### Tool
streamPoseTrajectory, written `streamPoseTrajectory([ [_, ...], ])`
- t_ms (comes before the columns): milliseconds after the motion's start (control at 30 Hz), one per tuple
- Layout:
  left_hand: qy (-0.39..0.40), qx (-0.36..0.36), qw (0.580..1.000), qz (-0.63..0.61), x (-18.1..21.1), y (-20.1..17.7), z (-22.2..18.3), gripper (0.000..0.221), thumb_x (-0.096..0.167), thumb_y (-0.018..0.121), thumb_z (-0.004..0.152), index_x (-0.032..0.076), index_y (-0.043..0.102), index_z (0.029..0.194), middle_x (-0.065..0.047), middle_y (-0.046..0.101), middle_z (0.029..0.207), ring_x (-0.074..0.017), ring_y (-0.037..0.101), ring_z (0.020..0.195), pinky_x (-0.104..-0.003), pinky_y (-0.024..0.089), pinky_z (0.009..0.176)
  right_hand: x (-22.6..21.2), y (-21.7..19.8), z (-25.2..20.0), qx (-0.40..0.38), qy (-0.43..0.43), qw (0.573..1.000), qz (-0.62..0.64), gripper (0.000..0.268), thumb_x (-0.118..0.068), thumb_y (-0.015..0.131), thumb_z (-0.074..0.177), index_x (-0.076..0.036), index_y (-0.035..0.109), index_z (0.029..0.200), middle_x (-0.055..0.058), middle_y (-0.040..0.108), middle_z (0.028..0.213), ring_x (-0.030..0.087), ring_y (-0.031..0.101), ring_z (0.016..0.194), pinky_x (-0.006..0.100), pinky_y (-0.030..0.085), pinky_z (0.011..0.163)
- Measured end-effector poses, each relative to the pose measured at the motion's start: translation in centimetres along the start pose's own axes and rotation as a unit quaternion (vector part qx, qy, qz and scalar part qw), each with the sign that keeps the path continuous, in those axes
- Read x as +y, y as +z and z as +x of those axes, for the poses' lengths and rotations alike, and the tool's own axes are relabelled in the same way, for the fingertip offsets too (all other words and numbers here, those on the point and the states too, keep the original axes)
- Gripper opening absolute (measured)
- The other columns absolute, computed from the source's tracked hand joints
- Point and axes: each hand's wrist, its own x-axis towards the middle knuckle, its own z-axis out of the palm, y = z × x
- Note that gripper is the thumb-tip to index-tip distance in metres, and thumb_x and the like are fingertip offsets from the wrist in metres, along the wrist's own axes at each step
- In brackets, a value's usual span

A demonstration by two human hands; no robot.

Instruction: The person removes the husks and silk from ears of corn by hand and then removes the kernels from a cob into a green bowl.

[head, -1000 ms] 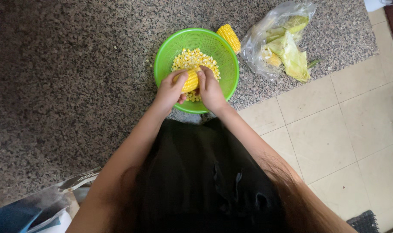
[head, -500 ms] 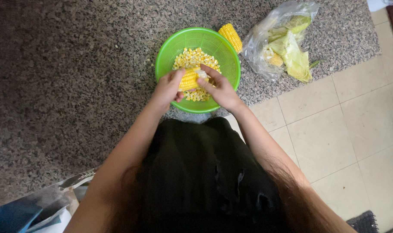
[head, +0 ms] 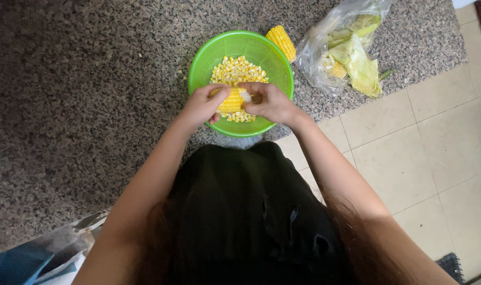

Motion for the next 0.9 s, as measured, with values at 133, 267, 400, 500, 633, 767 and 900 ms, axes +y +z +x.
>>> streamPoseTrajectory([
  [133, -0.001, -0.014, 1.0, -0.008, -0.3, -0.1, 0.1, 0.049, 0.043, 0.062, 0.098, 0.003, 0.068, 0.125, -0.002, 0.065, 0.072, -0.0077, 0.055, 0.048, -0.025, 0.043, 0.041, 0.7, 0.1, 0.5, 0.053, 0.029, 0.991, -0.118, 0.051, -0.008, 0.072, 0.09, 0.005, 0.059, 0.138, 0.012, 0.072, 0.115, 0.015, 0.067, 0.103, 0.028, 0.056, 0.093],
  [267, -0.022, -0.007, 1.0, -0.01, -0.4, 0.1, 0.3, 0.05, 0.044, 0.062, 0.097, 0.004, 0.067, 0.126, -0.002, 0.066, 0.073, -0.0081, 0.056, 0.048, -0.025, 0.044, 0.041, 1.5, -0.2, 1.0, 0.103, 0.058, 0.967, -0.225, 0.038, -0.013, 0.067, 0.101, -0.002, 0.071, 0.137, 0.013, 0.076, 0.106, 0.013, 0.064, 0.089, 0.029, 0.056, 0.083],
  [400, -0.012, 0.026, 0.999, -0.021, -0.1, 0.0, 0.5, 0.047, 0.042, 0.058, 0.096, 0.004, 0.067, 0.123, -0.002, 0.068, 0.074, -0.0087, 0.058, 0.048, -0.025, 0.046, 0.041, 1.3, 0.3, 1.1, 0.065, -0.059, 0.996, -0.033, 0.046, -0.009, 0.058, 0.1, -0.003, 0.056, 0.145, 0.008, 0.07, 0.128, 0.007, 0.067, 0.107, 0.025, 0.056, 0.096],
  [500, -0.038, 0.018, 0.999, -0.034, 0.3, -0.3, 0.4, 0.046, 0.043, 0.054, 0.099, 0.003, 0.068, 0.117, -0.004, 0.067, 0.074, -0.0084, 0.055, 0.049, -0.026, 0.045, 0.042, 0.9, 1.0, 0.4, 0.068, 0.022, 0.996, 0.051, 0.053, -0.018, 0.061, 0.101, -0.009, 0.049, 0.151, 0.002, 0.063, 0.133, 0.009, 0.057, 0.099, 0.027, 0.049, 0.084],
  [633, -0.052, 0.018, 0.998, -0.038, 0.6, -0.3, 0.3, 0.045, 0.044, 0.052, 0.1, 0.005, 0.067, 0.116, -0.004, 0.069, 0.074, -0.0079, 0.055, 0.048, -0.025, 0.045, 0.042, 1.5, 2.5, 0.4, 0.081, -0.013, 0.994, 0.067, 0.049, -0.021, 0.057, 0.105, -0.004, 0.048, 0.149, 0.008, 0.068, 0.126, 0.013, 0.065, 0.114, 0.029, 0.055, 0.1],
  [767, -0.038, 0.019, 0.997, -0.06, 0.3, -0.3, 0.2, 0.044, 0.043, 0.054, 0.099, 0.005, 0.067, 0.117, -0.005, 0.07, 0.074, -0.0081, 0.054, 0.048, -0.025, 0.044, 0.041, 3.4, 3.8, 1.8, 0.128, -0.073, 0.986, 0.074, 0.039, -0.018, 0.051, 0.109, 0.001, 0.055, 0.143, 0.008, 0.07, 0.124, 0.014, 0.067, 0.112, 0.029, 0.057, 0.099],
  [900, -0.035, 0.012, 0.998, -0.06, 0.1, -0.3, 0.5, 0.044, 0.043, 0.053, 0.099, 0.005, 0.066, 0.117, -0.004, 0.072, 0.074, -0.0077, 0.054, 0.048, -0.025, 0.044, 0.041, 4.1, 3.2, 2.1, 0.135, -0.062, 0.98, 0.132, 0.037, -0.018, 0.052, 0.108, 0.002, 0.06, 0.139, 0.007, 0.07, 0.119, 0.013, 0.068, 0.106, 0.029, 0.058, 0.094],
])
